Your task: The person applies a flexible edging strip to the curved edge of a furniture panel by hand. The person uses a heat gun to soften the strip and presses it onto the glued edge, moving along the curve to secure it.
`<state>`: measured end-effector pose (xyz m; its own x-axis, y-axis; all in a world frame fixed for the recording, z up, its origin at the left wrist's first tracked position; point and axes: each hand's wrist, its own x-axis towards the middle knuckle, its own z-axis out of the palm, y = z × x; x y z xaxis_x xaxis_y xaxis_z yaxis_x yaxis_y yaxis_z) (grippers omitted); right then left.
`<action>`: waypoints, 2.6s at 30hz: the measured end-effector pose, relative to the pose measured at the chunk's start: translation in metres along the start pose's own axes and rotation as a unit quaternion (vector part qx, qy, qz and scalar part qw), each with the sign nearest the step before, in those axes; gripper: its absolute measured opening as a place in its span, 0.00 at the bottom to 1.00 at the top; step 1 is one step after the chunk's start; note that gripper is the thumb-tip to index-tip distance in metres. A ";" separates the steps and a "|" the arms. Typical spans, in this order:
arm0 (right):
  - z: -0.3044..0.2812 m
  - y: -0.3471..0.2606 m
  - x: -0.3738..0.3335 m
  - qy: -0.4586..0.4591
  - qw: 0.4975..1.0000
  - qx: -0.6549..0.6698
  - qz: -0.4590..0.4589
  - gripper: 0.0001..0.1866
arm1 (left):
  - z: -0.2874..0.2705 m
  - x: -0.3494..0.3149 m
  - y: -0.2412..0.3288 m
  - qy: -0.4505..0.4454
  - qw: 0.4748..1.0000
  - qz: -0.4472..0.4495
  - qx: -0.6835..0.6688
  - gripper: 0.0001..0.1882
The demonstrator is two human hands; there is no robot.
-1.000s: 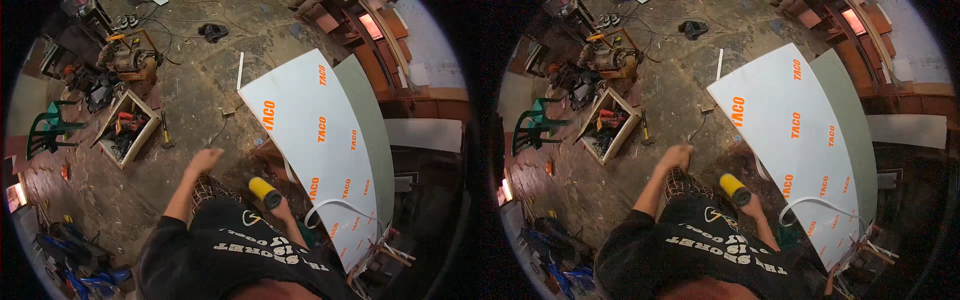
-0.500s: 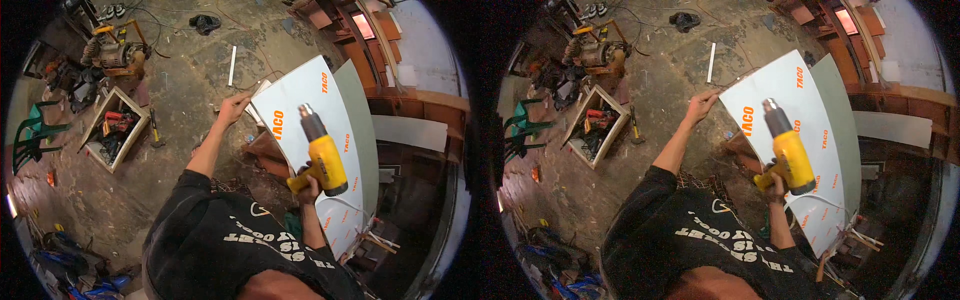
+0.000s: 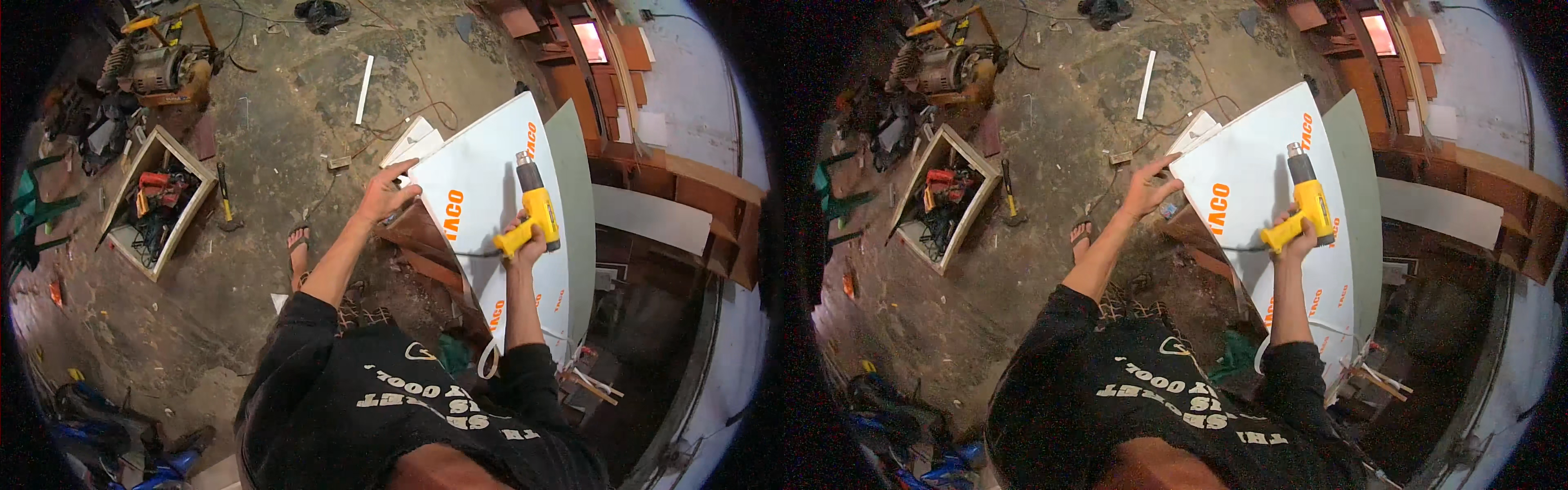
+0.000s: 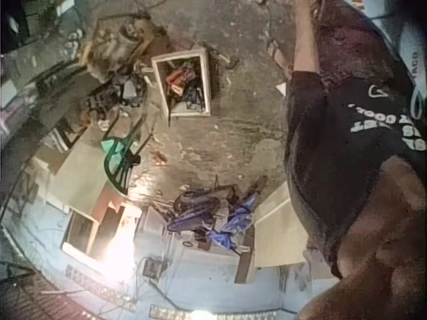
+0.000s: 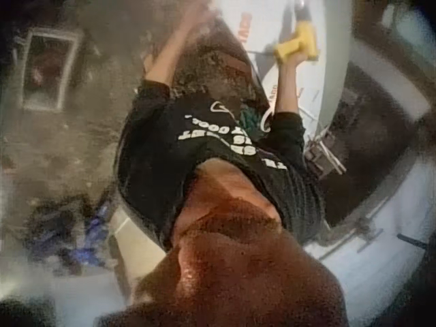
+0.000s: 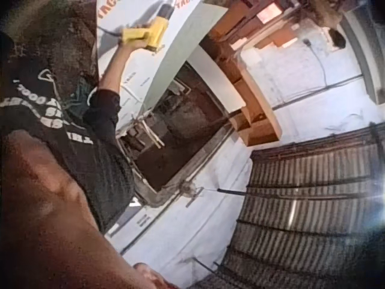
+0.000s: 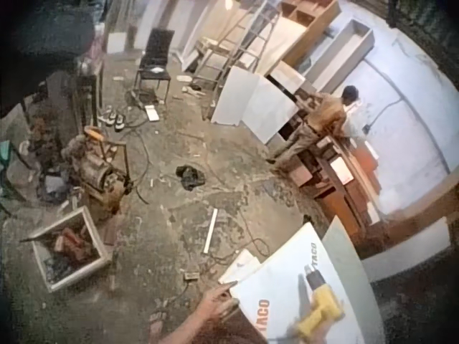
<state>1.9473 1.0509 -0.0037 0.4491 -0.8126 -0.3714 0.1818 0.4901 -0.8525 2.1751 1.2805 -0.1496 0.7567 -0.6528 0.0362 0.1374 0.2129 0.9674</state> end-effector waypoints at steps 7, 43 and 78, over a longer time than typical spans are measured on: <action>0.002 0.031 0.060 0.024 0.999 0.037 0.026 0.25 | -0.018 0.024 -0.010 -0.096 0.986 0.118 0.064 0.39; -0.308 -0.052 -0.202 -0.111 0.655 -0.700 -0.262 0.24 | 0.219 -0.211 0.001 -0.033 0.979 -0.181 0.091 0.35; -0.684 -0.261 -0.509 -0.059 0.548 -0.819 0.163 0.10 | 0.308 -0.231 -0.035 0.136 0.960 -0.222 -0.103 0.17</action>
<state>1.0728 1.1212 0.1560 0.2952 -0.6924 -0.6583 -0.9093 -0.4151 0.0288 1.7984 1.1997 -0.1148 0.7294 -0.5048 -0.4616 0.5867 0.1146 0.8017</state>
